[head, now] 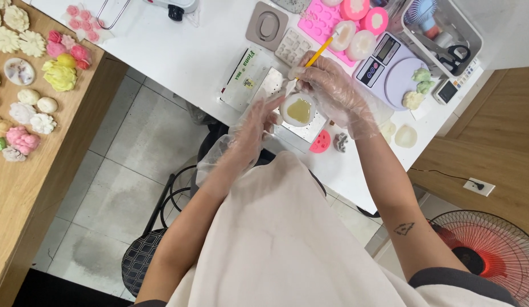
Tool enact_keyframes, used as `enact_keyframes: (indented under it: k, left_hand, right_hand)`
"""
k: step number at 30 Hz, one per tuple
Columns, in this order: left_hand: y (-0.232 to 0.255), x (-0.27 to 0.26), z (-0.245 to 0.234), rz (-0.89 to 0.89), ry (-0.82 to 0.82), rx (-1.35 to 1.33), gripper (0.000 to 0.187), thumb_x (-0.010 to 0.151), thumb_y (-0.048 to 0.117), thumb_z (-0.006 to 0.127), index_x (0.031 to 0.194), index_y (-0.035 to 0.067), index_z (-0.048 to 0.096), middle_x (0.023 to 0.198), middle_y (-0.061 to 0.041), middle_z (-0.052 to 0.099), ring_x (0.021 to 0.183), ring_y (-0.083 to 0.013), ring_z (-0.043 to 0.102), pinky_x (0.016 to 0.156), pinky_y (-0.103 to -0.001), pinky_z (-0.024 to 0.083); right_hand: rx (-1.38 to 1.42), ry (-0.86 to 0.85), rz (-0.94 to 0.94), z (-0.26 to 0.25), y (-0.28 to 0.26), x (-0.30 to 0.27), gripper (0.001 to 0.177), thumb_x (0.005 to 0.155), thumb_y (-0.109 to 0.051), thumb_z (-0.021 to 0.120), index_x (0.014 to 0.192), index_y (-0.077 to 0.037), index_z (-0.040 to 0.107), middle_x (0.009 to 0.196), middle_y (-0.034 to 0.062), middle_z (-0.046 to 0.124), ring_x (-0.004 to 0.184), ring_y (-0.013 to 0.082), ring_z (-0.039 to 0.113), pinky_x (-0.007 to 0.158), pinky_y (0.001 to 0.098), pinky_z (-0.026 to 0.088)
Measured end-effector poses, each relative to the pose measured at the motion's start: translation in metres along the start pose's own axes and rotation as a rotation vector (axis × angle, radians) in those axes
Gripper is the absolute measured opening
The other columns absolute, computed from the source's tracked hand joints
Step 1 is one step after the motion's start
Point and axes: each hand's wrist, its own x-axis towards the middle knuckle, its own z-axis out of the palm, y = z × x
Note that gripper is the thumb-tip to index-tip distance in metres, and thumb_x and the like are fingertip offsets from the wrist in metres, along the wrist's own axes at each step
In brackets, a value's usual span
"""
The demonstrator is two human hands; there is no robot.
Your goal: Mixing and pouring wax into molds, using a heat gun to melt remaining wax in the pot.
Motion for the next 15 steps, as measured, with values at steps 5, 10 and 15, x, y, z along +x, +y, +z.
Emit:
enact_keyframes:
  k: [5,10,15]
  left_hand:
    - [0.007,0.005,-0.013,-0.031,-0.158,-0.236,0.072,0.103,0.066,0.03,0.147,0.017,0.06,0.085,0.007,0.05,0.072,-0.0064,0.039,0.062,-0.022,0.031]
    - [0.051,0.013,-0.039,-0.026,-0.129,-0.371,0.072,0.102,0.065,0.032,0.148,0.016,0.058,0.085,0.006,0.052,0.069,-0.006,0.041,0.059,-0.021,0.033]
    - [0.103,0.04,-0.088,0.068,-0.053,-0.531,0.071,0.102,0.064,0.034,0.146,0.015,0.06,0.085,0.005,0.052,0.066,-0.0068,0.041,0.058,-0.02,0.036]
  right_hand:
    - [-0.065,-0.003,-0.028,0.015,-0.018,0.005,0.017,0.097,-0.021,0.07,0.107,-0.008,0.065,0.101,-0.0003,0.065,0.092,0.0083,0.055,0.084,0.0254,0.047]
    - [-0.397,-0.035,-0.177,0.001,-0.017,0.057,0.023,0.103,-0.029,0.068,0.11,-0.007,0.066,0.096,-0.0006,0.064,0.089,0.0072,0.057,0.081,0.0249,0.05]
    - [-0.522,0.025,-0.374,0.045,-0.031,0.118,0.028,0.101,-0.033,0.069,0.109,-0.007,0.065,0.098,0.0005,0.069,0.087,0.0059,0.062,0.078,0.0243,0.053]
